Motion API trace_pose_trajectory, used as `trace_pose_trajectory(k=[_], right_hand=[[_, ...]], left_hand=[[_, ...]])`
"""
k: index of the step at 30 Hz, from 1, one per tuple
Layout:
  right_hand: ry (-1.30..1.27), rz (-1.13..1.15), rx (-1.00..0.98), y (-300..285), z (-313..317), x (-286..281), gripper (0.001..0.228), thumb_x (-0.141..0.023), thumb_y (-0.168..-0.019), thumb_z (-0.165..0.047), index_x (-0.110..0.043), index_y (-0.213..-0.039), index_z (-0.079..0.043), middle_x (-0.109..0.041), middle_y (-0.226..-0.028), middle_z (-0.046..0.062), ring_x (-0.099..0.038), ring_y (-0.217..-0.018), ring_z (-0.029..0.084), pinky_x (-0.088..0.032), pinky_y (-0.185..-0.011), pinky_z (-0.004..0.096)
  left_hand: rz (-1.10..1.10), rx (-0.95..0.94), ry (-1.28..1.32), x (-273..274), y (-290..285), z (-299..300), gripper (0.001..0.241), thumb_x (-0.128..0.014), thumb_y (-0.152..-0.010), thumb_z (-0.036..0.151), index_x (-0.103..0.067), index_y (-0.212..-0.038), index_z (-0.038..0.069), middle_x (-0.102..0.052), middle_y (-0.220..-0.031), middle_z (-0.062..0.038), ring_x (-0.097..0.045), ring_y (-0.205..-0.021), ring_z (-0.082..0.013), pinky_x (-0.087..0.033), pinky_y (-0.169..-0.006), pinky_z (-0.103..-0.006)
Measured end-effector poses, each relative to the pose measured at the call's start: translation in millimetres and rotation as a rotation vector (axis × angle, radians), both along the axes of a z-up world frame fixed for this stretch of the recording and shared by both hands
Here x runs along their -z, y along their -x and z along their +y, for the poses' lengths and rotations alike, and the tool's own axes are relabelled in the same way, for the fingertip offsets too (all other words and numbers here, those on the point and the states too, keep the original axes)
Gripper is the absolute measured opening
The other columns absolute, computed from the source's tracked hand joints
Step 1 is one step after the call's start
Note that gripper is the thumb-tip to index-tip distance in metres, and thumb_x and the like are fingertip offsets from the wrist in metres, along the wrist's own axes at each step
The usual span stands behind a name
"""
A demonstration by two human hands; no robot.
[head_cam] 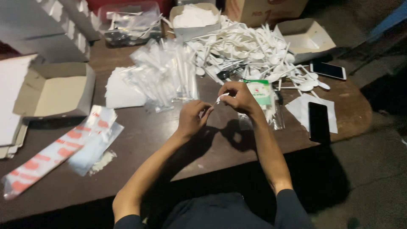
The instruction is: Packaging individual plastic spoons into small plastic bags
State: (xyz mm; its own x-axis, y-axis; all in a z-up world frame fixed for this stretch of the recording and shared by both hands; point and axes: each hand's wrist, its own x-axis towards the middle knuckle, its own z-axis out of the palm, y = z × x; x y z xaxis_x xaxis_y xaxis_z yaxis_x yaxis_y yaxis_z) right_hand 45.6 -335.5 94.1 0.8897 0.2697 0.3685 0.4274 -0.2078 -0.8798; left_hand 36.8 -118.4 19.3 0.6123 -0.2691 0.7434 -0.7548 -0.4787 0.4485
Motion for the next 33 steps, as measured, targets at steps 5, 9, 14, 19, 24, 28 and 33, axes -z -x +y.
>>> trace_pose_trajectory(k=[5, 9, 14, 19, 24, 28, 33], right_hand=[[0.216, 0.077, 0.111, 3.0, 66.3, -4.2, 0.023, -0.073, -0.089, -0.026, -0.070, -0.077, -0.007, -0.061, -0.054, 0.008, -0.063, -0.047, 0.017, -0.048, -0.049, 0.030], [0.363, 0.035, 0.097, 1.2, 97.5, 30.9, 0.015, -0.072, -0.093, -0.018, -0.073, -0.096, -0.003, -0.069, -0.067, 0.020, -0.073, -0.064, 0.032, -0.053, -0.060, 0.042], [0.600, 0.122, 0.058, 7.7, 122.4, 84.5, 0.038, -0.071, -0.089, -0.019, -0.065, -0.124, -0.003, -0.075, -0.094, 0.026, -0.072, -0.097, 0.046, -0.056, -0.082, 0.055], [0.713, 0.111, 0.067, 8.9, 127.6, 99.9, 0.040, -0.073, -0.087, -0.024, -0.065, -0.123, -0.010, -0.074, -0.097, 0.026, -0.071, -0.102, 0.048, -0.056, -0.089, 0.056], [0.706, 0.137, 0.105, 12.6, 126.0, 87.8, 0.037, -0.071, -0.088, -0.029, -0.069, -0.120, -0.010, -0.075, -0.101, 0.023, -0.072, -0.102, 0.044, -0.058, -0.087, 0.054], [0.643, 0.153, 0.174, 8.8, 107.8, 73.2, 0.037, -0.069, -0.092, -0.033, -0.070, -0.118, -0.007, -0.076, -0.096, 0.022, -0.073, -0.098, 0.043, -0.059, -0.085, 0.052], [0.555, 0.108, 0.444, -9.5, 58.1, 73.4, 0.030, -0.072, -0.092, -0.030, -0.074, -0.110, -0.006, -0.075, -0.084, 0.019, -0.074, -0.089, 0.040, -0.060, -0.076, 0.049]], left_hand=[[0.260, 0.026, 0.162, 18.7, 25.8, 48.2, 0.015, -0.080, -0.089, 0.027, -0.072, -0.099, 0.019, -0.072, -0.073, -0.001, -0.072, -0.065, -0.0181, -0.054, -0.057, -0.0284], [0.540, 0.059, 0.226, 28.7, 51.2, 73.8, 0.032, -0.079, -0.087, 0.024, -0.061, -0.110, 0.013, -0.075, -0.077, -0.010, -0.072, -0.068, -0.0260, -0.055, -0.063, -0.0359], [0.597, -0.028, -0.108, 31.9, 64.3, 87.6, 0.025, -0.074, -0.087, 0.030, -0.063, -0.106, 0.016, -0.076, -0.081, -0.007, -0.075, -0.082, -0.0299, -0.053, -0.075, -0.0418], [0.570, -0.106, -0.392, 40.5, 60.0, 86.7, 0.025, -0.068, -0.088, 0.039, -0.070, -0.106, 0.021, -0.076, -0.085, -0.001, -0.073, -0.091, -0.0259, -0.048, -0.081, -0.0422], [0.651, -0.102, -0.401, 27.0, 56.7, 84.8, 0.025, -0.066, -0.088, 0.039, -0.069, -0.101, 0.017, -0.075, -0.087, -0.005, -0.071, -0.093, -0.0304, -0.041, -0.083, -0.0419], [0.624, -0.086, -0.324, 15.7, 36.9, 72.4, 0.020, -0.067, -0.087, 0.039, -0.071, -0.095, 0.021, -0.072, -0.082, -0.004, -0.071, -0.088, -0.0296, -0.041, -0.081, -0.0411], [0.457, -0.062, -0.216, 31.7, -11.8, 37.4, 0.018, -0.069, -0.085, 0.040, -0.071, -0.091, 0.023, -0.071, -0.071, 0.000, -0.073, -0.078, -0.0281, -0.051, -0.073, -0.0398]])
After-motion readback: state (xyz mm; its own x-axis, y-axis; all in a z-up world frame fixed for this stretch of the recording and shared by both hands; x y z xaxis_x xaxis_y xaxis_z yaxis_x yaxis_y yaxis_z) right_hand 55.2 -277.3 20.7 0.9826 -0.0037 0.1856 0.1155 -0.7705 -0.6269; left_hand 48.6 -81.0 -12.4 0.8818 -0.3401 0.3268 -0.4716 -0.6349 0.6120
